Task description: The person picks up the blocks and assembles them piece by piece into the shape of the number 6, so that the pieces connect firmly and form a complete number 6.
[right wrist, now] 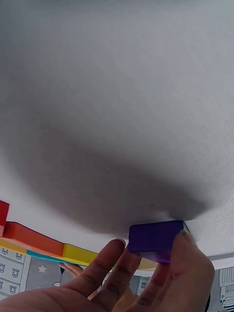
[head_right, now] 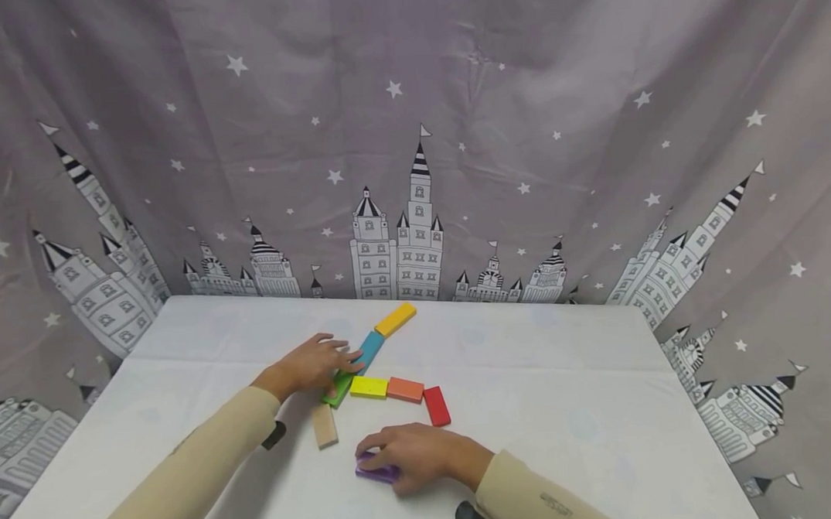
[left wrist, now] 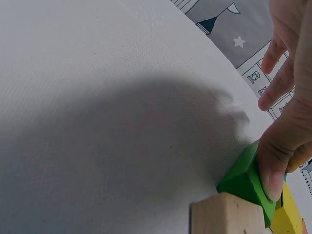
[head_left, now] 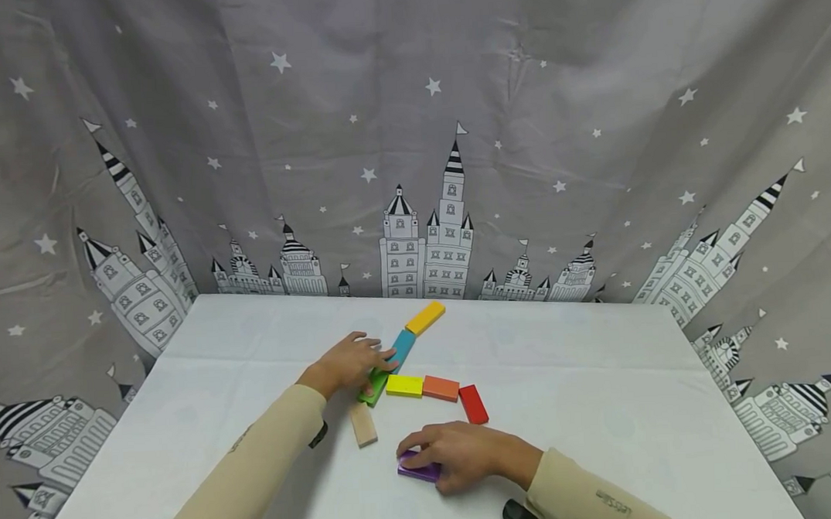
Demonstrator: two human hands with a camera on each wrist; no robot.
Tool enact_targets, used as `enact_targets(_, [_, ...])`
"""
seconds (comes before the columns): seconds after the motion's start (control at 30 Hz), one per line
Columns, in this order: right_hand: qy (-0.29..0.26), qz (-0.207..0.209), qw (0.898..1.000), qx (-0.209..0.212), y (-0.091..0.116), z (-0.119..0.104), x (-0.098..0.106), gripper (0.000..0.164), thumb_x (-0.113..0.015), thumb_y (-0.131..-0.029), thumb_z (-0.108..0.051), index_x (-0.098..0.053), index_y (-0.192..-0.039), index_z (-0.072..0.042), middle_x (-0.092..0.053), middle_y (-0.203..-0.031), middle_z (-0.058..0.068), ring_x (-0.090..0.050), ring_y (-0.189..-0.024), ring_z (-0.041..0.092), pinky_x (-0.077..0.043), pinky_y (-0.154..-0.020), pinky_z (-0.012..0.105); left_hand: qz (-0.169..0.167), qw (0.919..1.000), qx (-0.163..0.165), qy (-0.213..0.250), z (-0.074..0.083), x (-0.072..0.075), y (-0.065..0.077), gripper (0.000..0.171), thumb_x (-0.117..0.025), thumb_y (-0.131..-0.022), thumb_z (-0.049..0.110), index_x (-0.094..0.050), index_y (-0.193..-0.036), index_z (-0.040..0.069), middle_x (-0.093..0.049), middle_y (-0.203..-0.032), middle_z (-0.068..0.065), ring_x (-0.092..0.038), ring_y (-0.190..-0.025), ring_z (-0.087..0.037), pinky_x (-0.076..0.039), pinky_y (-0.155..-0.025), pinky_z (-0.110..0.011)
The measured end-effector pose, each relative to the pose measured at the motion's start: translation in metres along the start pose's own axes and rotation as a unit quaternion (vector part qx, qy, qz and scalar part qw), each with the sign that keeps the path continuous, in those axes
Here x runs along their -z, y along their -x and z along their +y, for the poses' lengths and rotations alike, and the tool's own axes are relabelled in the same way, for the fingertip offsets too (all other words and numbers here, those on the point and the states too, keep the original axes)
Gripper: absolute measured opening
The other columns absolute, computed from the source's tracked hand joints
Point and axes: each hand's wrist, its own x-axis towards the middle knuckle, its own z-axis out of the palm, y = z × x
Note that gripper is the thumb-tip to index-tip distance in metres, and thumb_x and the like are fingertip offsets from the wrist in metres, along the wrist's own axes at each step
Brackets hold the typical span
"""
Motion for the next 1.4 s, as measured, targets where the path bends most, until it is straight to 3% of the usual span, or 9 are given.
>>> enact_targets(0.3, [0.017, 0.016, 1.0, 0.012, -0.015, -0.002, -0.001, 0.046, -0.064, -0.092, -0.025, -0.056, -0.137, -0.024, -0.047, -0.142, -0.008, -0.047, -0.125, 0.007, -0.039, -0.105, 0.023, 0.007, 1.0, -0.002, -0.001, 0.0, -0.001, 0.0, 0.062, -0.074, -0.081, 0.036, -0.052, -0.138, 0.033, -0.044, -0.147, 0.009, -0.039, -0.137, -0.025, -0.022, -0.115, -0.049])
enact_targets(0.57, [0.041, 0.036, 0.998, 0.02, -0.026, -0.003, -0.001, 0.042, -0.066, -0.093, -0.027, -0.059, -0.134, -0.025, -0.05, -0.139, -0.009, -0.051, -0.118, 0.003, -0.04, -0.099, 0.014, 0.008, 1.0, -0.002, 0.003, 0.0, 0.0, 0.001, 0.061, -0.074, -0.081, 0.036, -0.052, -0.138, 0.033, -0.045, -0.147, 0.008, -0.038, -0.137, -0.025, -0.022, -0.115, -0.049])
enact_targets(0.8, [0.044, 0.055, 0.997, 0.025, -0.034, -0.003, -0.004, 0.037, -0.064, -0.094, -0.028, -0.062, -0.131, -0.025, -0.052, -0.137, -0.008, -0.051, -0.121, 0.004, -0.04, -0.101, 0.016, 0.009, 1.0, -0.003, -0.001, 0.0, 0.0, 0.001, 0.062, -0.074, -0.08, 0.038, -0.052, -0.138, 0.033, -0.044, -0.147, 0.009, -0.038, -0.137, -0.025, -0.022, -0.115, -0.049])
enact_targets(1.13, [0.07, 0.104, 0.991, 0.048, -0.043, -0.003, -0.009, 0.031, -0.062, -0.095, -0.029, -0.067, -0.125, -0.025, -0.056, -0.133, -0.008, -0.054, -0.106, 0.002, -0.04, -0.092, 0.006, 0.01, 0.9999, -0.002, 0.001, 0.0, 0.001, 0.002, 0.062, -0.075, -0.081, 0.036, -0.052, -0.138, 0.033, -0.045, -0.147, 0.009, -0.038, -0.137, -0.025, -0.023, -0.115, -0.049])
enact_targets(1.4, [0.073, 0.103, 0.991, 0.039, -0.048, -0.005, -0.011, 0.031, -0.062, -0.095, -0.031, -0.066, -0.126, -0.026, -0.054, -0.133, -0.008, -0.053, -0.109, 0.003, -0.04, -0.093, 0.008, 0.008, 0.9999, -0.001, 0.007, 0.001, 0.001, 0.002, 0.061, -0.075, -0.081, 0.035, -0.052, -0.138, 0.033, -0.045, -0.147, 0.009, -0.038, -0.137, -0.025, -0.022, -0.115, -0.049])
